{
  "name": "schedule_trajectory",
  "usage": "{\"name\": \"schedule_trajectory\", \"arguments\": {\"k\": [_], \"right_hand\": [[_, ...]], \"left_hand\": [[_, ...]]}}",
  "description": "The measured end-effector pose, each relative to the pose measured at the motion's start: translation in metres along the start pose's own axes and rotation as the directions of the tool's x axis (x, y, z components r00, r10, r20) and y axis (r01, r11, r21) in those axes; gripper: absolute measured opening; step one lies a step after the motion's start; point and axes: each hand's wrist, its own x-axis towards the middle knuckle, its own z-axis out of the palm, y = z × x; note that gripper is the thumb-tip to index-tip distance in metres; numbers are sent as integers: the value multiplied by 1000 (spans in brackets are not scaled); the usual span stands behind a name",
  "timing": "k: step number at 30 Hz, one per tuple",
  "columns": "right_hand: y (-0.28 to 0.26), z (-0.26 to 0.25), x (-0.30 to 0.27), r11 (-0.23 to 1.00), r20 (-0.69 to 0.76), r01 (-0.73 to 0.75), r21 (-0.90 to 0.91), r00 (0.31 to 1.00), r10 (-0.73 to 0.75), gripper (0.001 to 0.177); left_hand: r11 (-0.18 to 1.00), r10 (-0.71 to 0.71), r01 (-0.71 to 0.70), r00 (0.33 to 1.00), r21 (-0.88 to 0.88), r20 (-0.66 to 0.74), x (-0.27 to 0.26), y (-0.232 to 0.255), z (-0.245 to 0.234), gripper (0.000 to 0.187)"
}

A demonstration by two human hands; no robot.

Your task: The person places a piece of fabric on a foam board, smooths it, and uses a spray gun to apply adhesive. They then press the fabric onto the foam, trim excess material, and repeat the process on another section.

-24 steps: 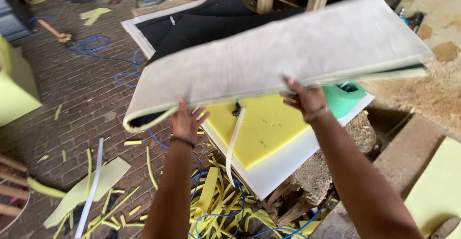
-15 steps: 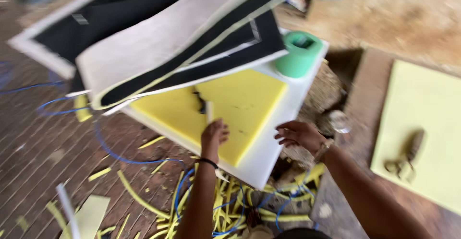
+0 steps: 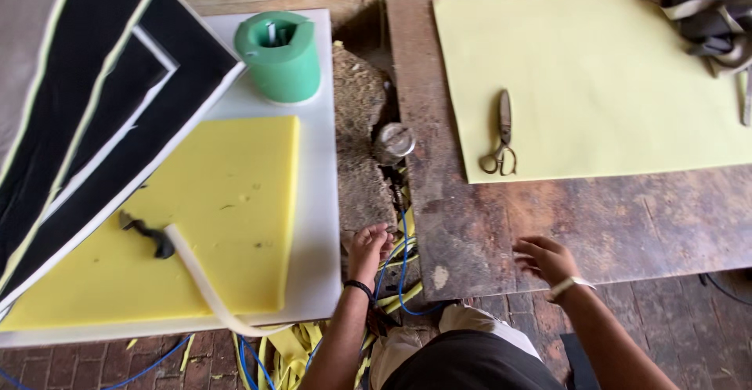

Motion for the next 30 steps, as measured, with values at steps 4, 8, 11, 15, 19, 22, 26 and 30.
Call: {"name": "schedule_trajectory", "arguments": {"k": [4,8,11,15,19,22,26,30], "right_hand": [[-48,18,33,953,75,210,-220,977,-198,44],[-94,34,107,866,57,325,-381,943,-329,59],[-107,43,170,733,60,342,-589,922,-382,62],[-93,42,228,830,72,293,-475,953,-294,61],[-91,40,243,998,94,24,-51,995,-19,42],[-99,46,214,997,37,30,-73,999,-28,30],[-90,70,136,955,141,168,-245,981,-137,23],[-60,133,72,881,439,330,-340,884,-162,23]], "left_hand": [[997,29,-30,999,72,14,2,24,29,18],[983,-15,36,993,178,-117,-19,37,44,18],[980,-59,98,974,172,-217,-38,33,53,21],[993,-81,101,956,58,-283,-51,17,55,26],[987,-137,157,937,38,-322,-54,2,61,29],[987,-121,147,946,66,-301,-51,-2,70,29],[995,-88,98,959,27,-268,-53,3,61,29],[992,-95,114,947,47,-308,-59,9,28,28]]}}
